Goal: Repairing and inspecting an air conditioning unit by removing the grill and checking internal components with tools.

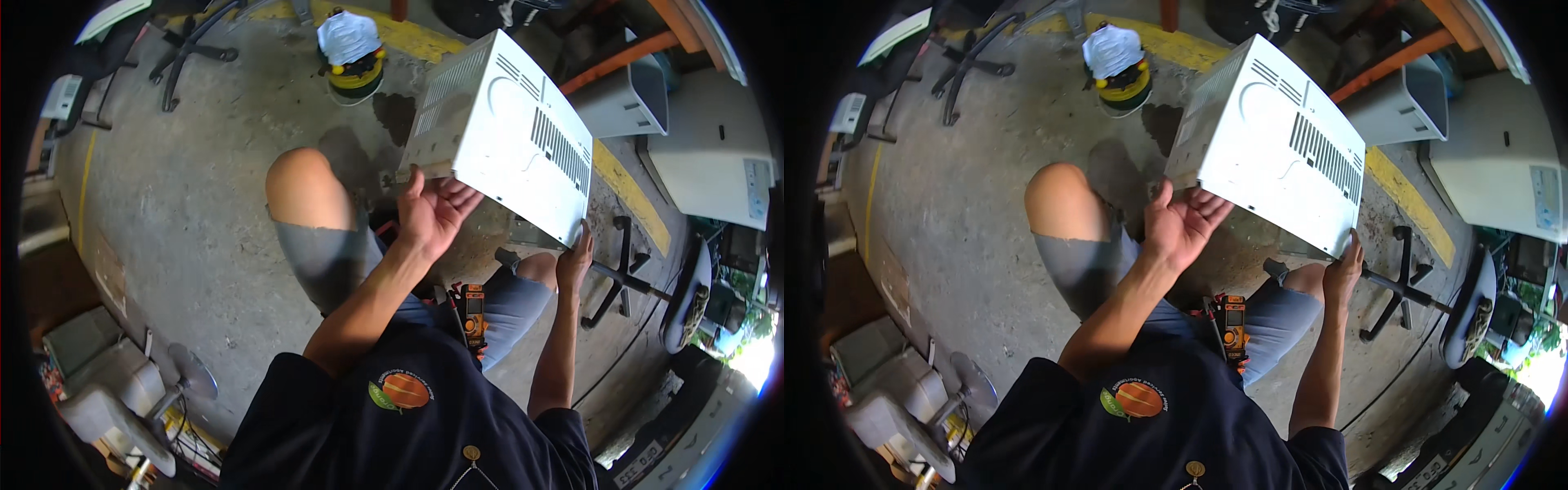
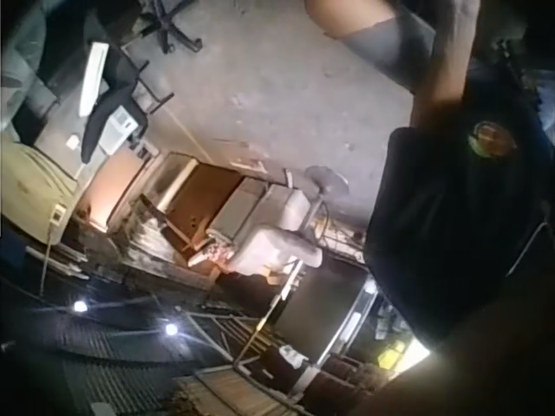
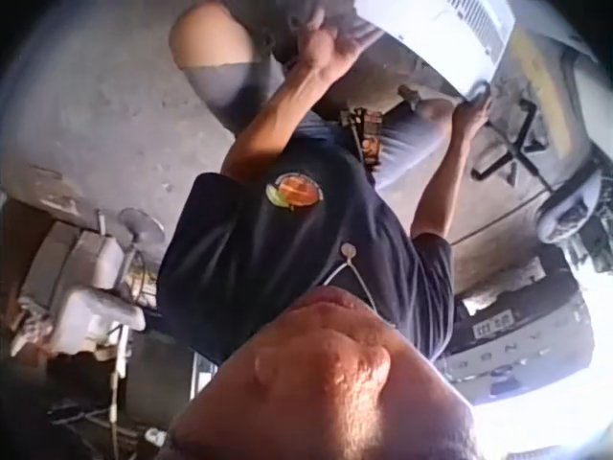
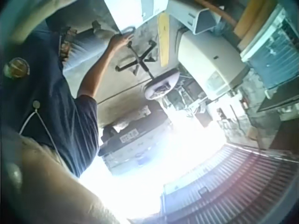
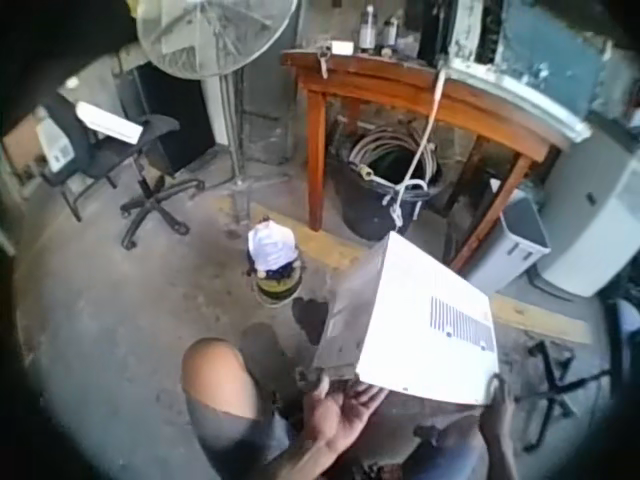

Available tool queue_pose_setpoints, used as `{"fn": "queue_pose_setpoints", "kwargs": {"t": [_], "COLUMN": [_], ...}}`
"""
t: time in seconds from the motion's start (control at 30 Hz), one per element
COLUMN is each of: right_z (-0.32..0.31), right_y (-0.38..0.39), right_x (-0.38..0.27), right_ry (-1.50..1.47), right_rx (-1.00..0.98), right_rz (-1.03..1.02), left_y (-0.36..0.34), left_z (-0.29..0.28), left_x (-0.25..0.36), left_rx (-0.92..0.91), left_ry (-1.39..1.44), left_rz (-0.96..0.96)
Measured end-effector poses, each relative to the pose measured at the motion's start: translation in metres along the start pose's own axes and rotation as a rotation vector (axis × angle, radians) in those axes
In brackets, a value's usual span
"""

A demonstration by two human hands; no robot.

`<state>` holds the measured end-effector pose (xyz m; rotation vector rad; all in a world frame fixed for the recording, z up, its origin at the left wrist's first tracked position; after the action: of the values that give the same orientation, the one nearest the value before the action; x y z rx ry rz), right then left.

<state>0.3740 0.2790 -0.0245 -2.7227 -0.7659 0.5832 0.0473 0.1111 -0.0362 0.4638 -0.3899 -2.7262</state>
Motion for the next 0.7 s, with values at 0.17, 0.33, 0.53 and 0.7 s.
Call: {"fn": "queue_pose_setpoints", "kwargs": {"t": [0.17,0.33,0.53,0.7], "right_z": [-0.009,0.007,0.034,0.088], "right_y": [0.001,0.007,0.059,0.090], "right_x": [0.040,0.099,0.109,0.057], "right_ry": [-0.006,-0.051,-0.362,-0.755], "right_rx": [0.048,-0.076,-0.127,-0.054], "right_rz": [0.128,0.468,0.967,1.017], "left_y": [-0.018,-0.037,-0.048,0.003], "left_z": [0.034,0.044,0.083,0.111], "left_x": [-0.070,-0.118,-0.170,-0.196], "left_rx": [-0.189,-0.230,-0.291,-0.259], "left_ry": [-0.135,-0.308,-0.605,-1.049], "left_rz": [-0.310,-0.387,-0.253,-0.234]}}
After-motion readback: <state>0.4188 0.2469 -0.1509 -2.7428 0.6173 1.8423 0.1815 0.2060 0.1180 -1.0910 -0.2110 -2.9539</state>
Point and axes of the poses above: each hand's wrist, its own y-axis away from the middle knuckle, its own z-axis out of the palm, x = y × z, the point moved 8 cm from there along -y, towards the middle knuckle, and after that the axes turned 3 degrees about x, right-handed, at the moved point
